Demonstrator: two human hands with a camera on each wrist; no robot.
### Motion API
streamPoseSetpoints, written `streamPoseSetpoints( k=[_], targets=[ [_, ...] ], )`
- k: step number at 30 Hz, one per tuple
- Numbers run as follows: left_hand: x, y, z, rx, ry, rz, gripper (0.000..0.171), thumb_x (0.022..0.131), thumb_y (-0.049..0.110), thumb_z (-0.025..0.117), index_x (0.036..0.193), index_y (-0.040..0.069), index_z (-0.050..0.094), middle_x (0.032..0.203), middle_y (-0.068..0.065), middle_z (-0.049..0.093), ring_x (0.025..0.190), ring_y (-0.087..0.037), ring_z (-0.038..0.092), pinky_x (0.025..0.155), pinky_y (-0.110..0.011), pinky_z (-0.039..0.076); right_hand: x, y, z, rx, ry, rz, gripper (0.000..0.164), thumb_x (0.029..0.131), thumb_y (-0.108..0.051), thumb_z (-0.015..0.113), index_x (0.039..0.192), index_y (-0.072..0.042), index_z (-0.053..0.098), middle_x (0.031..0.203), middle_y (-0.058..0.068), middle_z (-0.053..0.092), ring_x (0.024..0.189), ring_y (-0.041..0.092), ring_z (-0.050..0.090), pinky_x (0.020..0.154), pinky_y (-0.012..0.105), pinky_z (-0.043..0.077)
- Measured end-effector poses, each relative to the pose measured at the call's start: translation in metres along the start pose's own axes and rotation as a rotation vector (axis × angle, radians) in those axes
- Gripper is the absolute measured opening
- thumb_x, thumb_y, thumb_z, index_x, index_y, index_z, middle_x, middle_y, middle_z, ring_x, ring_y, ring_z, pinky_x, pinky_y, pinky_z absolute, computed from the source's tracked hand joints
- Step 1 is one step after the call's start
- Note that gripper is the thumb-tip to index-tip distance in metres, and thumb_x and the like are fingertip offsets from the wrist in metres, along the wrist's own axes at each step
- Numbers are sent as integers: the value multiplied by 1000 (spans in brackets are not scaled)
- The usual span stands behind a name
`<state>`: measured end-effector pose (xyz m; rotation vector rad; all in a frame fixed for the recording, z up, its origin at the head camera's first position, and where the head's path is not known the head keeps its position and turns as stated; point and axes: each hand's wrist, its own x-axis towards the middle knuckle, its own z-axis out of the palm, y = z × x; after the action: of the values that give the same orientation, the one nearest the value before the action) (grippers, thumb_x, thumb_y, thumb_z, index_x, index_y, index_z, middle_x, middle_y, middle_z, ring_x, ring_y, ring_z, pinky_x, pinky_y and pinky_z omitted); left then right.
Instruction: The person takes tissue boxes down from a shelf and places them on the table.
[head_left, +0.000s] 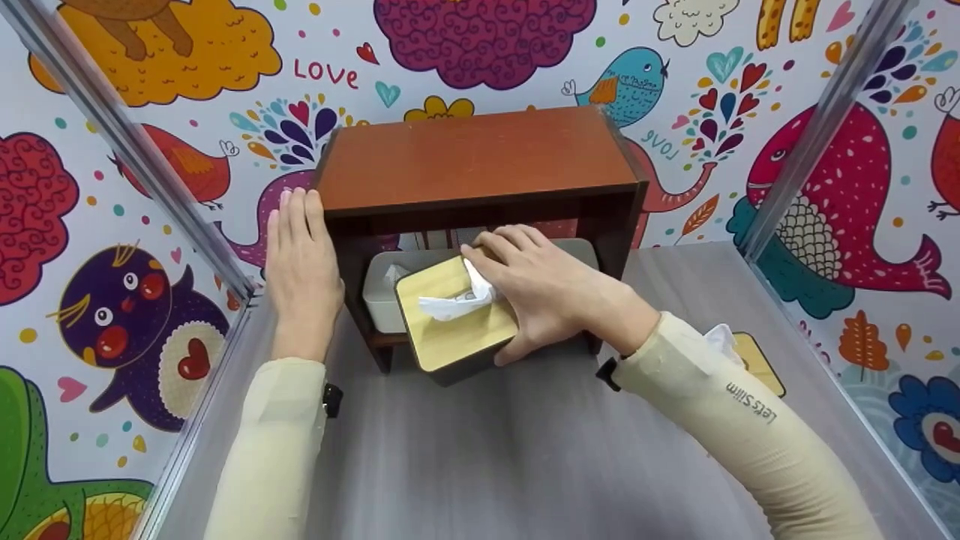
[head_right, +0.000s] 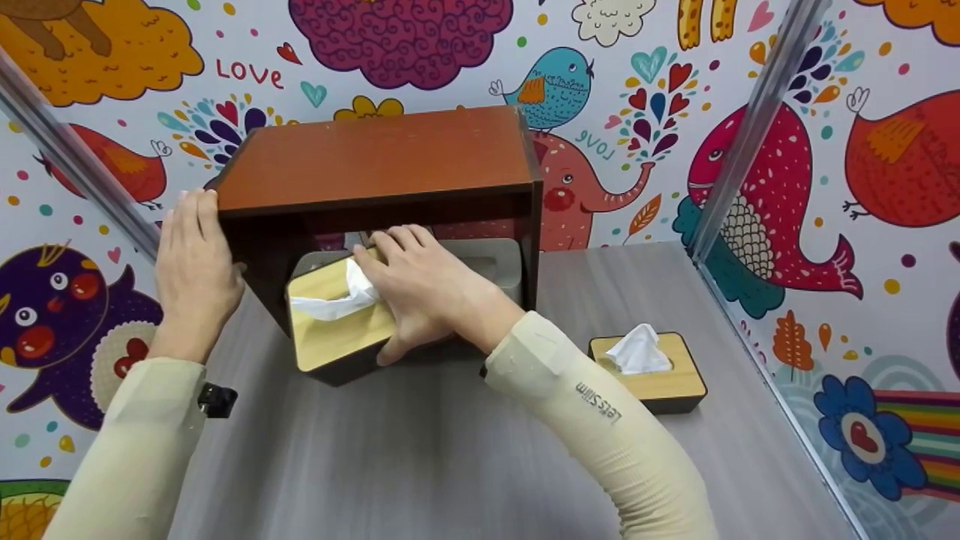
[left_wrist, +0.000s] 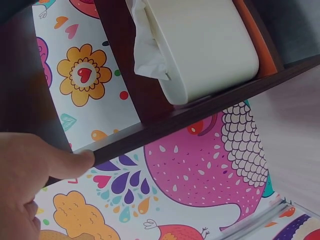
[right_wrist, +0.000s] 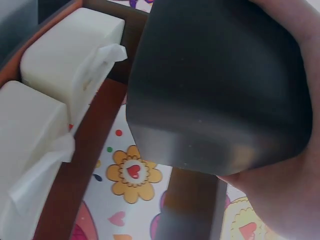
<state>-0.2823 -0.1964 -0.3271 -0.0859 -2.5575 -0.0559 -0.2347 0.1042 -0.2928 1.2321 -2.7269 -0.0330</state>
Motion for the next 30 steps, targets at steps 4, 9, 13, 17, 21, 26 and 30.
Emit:
streamPoseSetpoints(
  k=[4,9,13,17,21,26,30],
  targets=[
    [0,1,-2,14,-38,-10,97,73,-6,72,150,1,14,157,-23,21,150,-35,15,126,-45,12,-4,3,13,21,-9,18,126,57,-76,72,153,-8,28,150,14,39,139,33,33,118,51,25],
    [1,0,-3,29,-56,-14,97,74,-6,72,151,2,13,158,-22,19,151,-35,13,126,-45,12,-8,6,27,43,-15,40,126,56,-75,73,153,-9,28,150,14,39,139,34,34,118,51,26],
    [1,-1,-3,28,-58,-16,98,74,-6,73,151,2,13,158,-22,20,151,-35,13,126,-45,12,-13,8,38,51,-28,50,126,56,-76,73,153,-9,29,150,15,39,138,35,35,117,52,28],
    [1,-1,-2,18,-56,-20,98,73,-7,72,151,2,13,158,-22,20,151,-35,13,126,-45,11,-17,10,48,64,-46,62,126,56,-76,73,153,-9,28,151,16,39,139,35,34,117,53,28],
    [1,0,-2,15,-50,-17,97,73,-7,73,150,2,14,158,-22,21,151,-35,14,126,-45,12,-21,12,56,77,-49,64,126,55,-75,74,152,-8,30,150,16,40,139,36,34,116,53,29],
    [0,0,-3,12,-45,-10,98,72,-6,73,150,1,14,157,-23,21,151,-35,15,126,-45,12,-26,15,66,93,-47,72,125,55,-74,75,151,-8,31,148,16,41,137,35,36,115,53,29],
    [0,1,-4,8,-46,-9,98,72,-6,73,150,1,14,157,-23,21,151,-35,14,126,-45,12,-30,17,73,104,-49,82,124,55,-73,75,151,-9,32,147,15,42,136,35,38,115,53,29]
  ],
)
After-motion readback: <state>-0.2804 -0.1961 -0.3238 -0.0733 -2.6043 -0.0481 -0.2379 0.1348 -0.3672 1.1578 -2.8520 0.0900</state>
